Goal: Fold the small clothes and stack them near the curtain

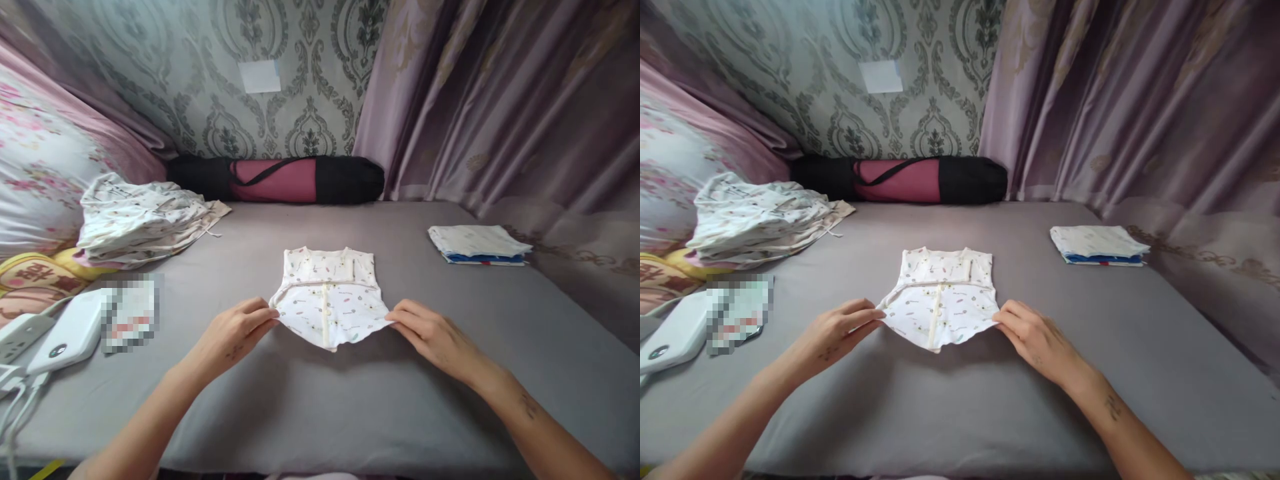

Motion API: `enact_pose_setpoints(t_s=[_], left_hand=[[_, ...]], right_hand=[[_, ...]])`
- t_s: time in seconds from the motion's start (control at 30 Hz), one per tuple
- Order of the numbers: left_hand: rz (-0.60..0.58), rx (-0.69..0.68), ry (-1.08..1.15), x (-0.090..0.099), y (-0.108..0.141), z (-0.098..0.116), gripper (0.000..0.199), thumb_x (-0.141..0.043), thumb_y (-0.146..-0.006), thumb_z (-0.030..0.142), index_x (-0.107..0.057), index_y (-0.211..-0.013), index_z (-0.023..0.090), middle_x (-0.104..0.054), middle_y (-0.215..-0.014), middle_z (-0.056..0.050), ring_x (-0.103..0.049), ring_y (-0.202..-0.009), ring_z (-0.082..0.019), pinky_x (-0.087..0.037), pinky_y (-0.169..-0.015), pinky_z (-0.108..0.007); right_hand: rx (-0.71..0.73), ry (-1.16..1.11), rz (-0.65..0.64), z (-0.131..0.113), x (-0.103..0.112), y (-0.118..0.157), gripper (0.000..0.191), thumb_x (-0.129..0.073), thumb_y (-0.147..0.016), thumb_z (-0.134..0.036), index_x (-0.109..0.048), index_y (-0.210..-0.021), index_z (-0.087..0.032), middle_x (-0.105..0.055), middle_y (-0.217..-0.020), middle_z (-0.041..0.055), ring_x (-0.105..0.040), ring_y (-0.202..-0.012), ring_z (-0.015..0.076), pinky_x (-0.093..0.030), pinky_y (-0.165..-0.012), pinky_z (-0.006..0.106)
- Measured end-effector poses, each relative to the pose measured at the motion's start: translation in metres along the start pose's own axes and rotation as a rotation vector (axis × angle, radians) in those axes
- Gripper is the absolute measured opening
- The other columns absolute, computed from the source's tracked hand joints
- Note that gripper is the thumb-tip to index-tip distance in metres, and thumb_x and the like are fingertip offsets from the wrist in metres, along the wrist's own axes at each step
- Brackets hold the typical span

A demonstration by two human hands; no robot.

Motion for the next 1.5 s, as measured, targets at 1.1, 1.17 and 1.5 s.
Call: enact_pose_setpoints(t_s=[1.1,1.17,1.5], left_hand=[[0.082,0.135,-0.146,-0.052,-0.142,-0.097,0.033,-0.052,-0.088,0.045,-0.073,-0.083,0.021,-0.067,-0.092,-0.01,-0.052,-0.09,-0.024,-0.038,-0.081,-0.038],[0.06,0.16,-0.135,-0.049,-0.15,-0.092,0.038,-0.052,-0.087,0.052,-0.074,-0.081,0.022,-0.068,-0.097,-0.01,-0.049,-0.095,-0.026,-0.035,-0.084,-0.041],[-0.208,0.23,0.061,-0.073,-0.193,-0.067,0.041,-0.055,-0.08,0.056,-0.07,-0.094,0.02,-0.072,-0.097,-0.008,-0.056,-0.1,-0.03,-0.032,-0.092,-0.043]], right_hand=[[-0.254,0.213,0.046,0.109,-0.045,-0.124,0.026,-0.05,-0.085,-0.019,-0.069,-0.103,-0.019,-0.067,-0.106,0.0084,-0.058,-0.098,0.0213,-0.042,-0.089,0.031],[-0.264,0.195,0.025,0.102,-0.042,-0.133,0.029,-0.051,-0.086,-0.024,-0.069,-0.108,-0.02,-0.068,-0.112,0.0087,-0.057,-0.104,0.0245,-0.04,-0.093,0.036],[-0.268,-0.041,-0.148,0.088,-0.052,-0.175,0.038,-0.056,-0.085,-0.053,-0.073,-0.099,-0.022,-0.074,-0.097,0.007,-0.066,-0.086,0.0223,-0.044,-0.075,0.028]])
Point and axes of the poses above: each hand's wrist, its own y-axis away from the middle knuckle, its own x-axis out of the back of the hand, z = x × y, the point moved 4 cm from there along -y, towards the middle knuckle
